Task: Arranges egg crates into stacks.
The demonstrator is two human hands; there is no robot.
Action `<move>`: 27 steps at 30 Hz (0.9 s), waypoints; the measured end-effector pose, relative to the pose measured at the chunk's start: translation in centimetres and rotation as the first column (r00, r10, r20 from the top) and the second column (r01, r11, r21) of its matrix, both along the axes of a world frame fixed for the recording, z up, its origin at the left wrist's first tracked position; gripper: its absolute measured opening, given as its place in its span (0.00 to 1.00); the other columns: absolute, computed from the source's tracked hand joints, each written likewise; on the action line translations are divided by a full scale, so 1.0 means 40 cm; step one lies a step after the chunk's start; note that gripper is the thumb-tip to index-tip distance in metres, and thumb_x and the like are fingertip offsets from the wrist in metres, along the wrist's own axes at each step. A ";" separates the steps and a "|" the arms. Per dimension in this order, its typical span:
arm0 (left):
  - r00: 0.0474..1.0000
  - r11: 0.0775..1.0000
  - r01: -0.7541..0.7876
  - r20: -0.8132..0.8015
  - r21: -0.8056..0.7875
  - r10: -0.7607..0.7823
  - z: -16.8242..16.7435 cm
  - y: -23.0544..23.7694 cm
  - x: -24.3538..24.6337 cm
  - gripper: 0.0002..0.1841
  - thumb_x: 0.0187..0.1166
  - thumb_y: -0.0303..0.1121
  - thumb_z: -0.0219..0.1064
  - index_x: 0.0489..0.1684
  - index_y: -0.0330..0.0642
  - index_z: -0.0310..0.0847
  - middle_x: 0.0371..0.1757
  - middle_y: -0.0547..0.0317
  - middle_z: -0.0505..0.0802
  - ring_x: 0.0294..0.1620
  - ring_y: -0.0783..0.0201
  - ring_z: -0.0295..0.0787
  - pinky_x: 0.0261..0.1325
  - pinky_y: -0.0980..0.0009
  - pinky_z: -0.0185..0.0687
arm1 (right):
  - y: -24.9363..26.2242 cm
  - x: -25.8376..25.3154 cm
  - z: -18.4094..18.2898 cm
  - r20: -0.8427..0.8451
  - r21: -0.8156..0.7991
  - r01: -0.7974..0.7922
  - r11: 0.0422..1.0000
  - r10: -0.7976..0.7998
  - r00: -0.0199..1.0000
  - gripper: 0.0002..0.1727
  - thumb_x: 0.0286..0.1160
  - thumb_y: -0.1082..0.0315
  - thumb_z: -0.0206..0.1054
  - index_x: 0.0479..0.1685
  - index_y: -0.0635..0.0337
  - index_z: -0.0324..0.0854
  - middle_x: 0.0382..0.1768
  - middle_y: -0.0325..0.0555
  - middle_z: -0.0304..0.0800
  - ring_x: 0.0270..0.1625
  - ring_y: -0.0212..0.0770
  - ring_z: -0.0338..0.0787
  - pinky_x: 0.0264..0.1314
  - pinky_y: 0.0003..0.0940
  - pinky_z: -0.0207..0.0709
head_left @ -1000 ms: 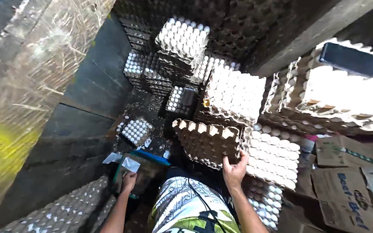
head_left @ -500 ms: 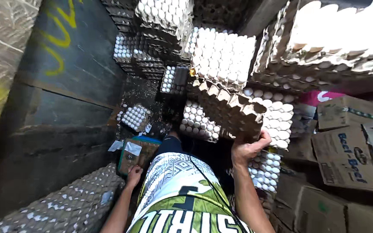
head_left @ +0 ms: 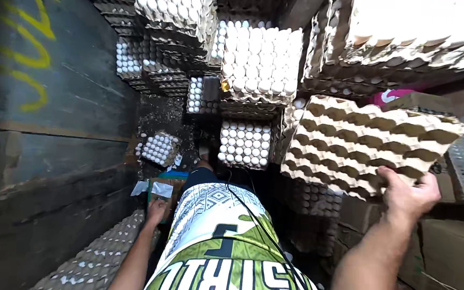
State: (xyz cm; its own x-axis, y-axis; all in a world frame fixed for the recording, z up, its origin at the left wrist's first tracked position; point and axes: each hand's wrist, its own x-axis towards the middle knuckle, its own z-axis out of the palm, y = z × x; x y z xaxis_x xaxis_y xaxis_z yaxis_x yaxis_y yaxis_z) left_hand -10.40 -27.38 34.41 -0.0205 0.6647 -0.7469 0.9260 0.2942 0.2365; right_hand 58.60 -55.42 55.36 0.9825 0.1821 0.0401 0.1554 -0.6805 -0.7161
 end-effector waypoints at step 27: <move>0.996 0.991 0.082 0.028 0.105 -0.086 0.071 0.156 0.041 0.19 0.79 0.42 0.71 0.62 0.40 0.87 0.88 0.36 0.67 0.87 0.42 0.64 0.84 0.46 0.67 | 0.111 0.215 -0.251 -0.367 -0.233 -0.077 0.969 -0.014 0.930 0.49 0.62 0.51 0.83 0.86 0.59 0.65 0.77 0.69 0.74 0.79 0.64 0.76 0.79 0.64 0.71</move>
